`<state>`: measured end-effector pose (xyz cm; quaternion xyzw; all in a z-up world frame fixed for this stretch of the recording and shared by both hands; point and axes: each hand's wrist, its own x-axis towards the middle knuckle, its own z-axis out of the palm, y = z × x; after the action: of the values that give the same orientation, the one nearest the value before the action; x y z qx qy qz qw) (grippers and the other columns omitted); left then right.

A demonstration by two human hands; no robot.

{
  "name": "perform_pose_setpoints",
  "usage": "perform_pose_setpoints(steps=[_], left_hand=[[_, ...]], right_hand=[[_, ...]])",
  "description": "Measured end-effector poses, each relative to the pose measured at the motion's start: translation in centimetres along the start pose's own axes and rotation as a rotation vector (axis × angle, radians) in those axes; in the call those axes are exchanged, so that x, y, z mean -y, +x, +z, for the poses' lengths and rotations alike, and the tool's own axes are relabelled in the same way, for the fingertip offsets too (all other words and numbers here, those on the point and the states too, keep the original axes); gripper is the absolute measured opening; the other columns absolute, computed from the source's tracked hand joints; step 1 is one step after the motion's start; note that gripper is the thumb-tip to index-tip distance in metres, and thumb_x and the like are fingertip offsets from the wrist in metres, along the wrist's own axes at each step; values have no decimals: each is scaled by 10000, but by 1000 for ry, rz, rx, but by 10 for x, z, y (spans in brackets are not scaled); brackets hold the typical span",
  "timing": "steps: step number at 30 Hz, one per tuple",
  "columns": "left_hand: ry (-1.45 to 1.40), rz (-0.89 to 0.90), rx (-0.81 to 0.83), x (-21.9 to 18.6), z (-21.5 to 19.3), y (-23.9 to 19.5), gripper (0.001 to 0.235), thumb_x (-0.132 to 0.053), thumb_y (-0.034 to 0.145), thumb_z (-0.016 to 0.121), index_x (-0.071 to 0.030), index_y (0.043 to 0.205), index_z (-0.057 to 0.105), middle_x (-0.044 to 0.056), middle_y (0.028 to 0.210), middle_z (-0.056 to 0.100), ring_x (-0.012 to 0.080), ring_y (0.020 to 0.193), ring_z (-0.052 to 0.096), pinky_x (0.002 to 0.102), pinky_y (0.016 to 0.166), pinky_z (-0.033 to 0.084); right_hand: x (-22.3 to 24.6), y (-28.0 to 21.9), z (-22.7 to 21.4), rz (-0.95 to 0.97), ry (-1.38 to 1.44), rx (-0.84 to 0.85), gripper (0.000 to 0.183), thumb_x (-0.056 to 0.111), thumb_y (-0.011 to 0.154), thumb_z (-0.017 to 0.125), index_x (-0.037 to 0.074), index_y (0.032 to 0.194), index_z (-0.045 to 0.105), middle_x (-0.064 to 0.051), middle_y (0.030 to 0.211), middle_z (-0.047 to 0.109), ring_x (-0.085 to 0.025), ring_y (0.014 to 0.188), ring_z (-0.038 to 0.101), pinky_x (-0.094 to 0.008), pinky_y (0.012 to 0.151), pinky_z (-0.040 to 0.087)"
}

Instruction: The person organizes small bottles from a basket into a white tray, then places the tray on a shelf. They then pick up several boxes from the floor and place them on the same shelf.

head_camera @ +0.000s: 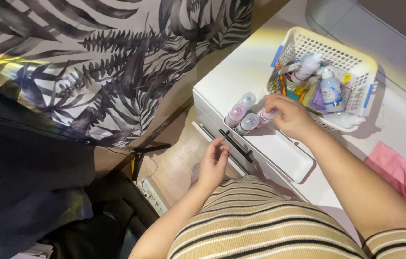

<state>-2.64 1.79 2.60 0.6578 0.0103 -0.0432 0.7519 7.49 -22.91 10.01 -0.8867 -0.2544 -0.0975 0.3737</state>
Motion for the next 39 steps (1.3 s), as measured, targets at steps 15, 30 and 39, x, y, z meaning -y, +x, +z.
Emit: perform_pose_setpoints(steps=[15, 30, 39], left_hand=[[43, -48, 15, -7, -3, -5, 386, -4, 835, 528, -97, 1210, 536, 94, 879, 664, 150, 756, 624, 306, 735, 534], [77, -47, 108, -1, 18, 6, 386, 2, 840, 528, -100, 1213, 523, 83, 888, 666, 140, 758, 623, 299, 747, 526], [39, -44, 91, 3, 32, 7, 389, -8, 839, 533, -97, 1216, 515, 95, 889, 660, 150, 756, 617, 315, 753, 528]], right_hand=[[24, 3, 11, -162, -119, -75, 237, 14, 622, 623, 169, 801, 639, -8, 1081, 650, -287, 1232, 483, -396, 1032, 365], [34, 1, 12, 159, -292, 100, 442, 28, 761, 617, 153, 1185, 600, -102, 1217, 565, -273, 1112, 552, -340, 896, 480], [16, 6, -71, 173, -431, -34, 353, 187, 818, 674, 167, 1168, 632, -82, 1110, 632, -279, 1031, 600, -382, 857, 482]])
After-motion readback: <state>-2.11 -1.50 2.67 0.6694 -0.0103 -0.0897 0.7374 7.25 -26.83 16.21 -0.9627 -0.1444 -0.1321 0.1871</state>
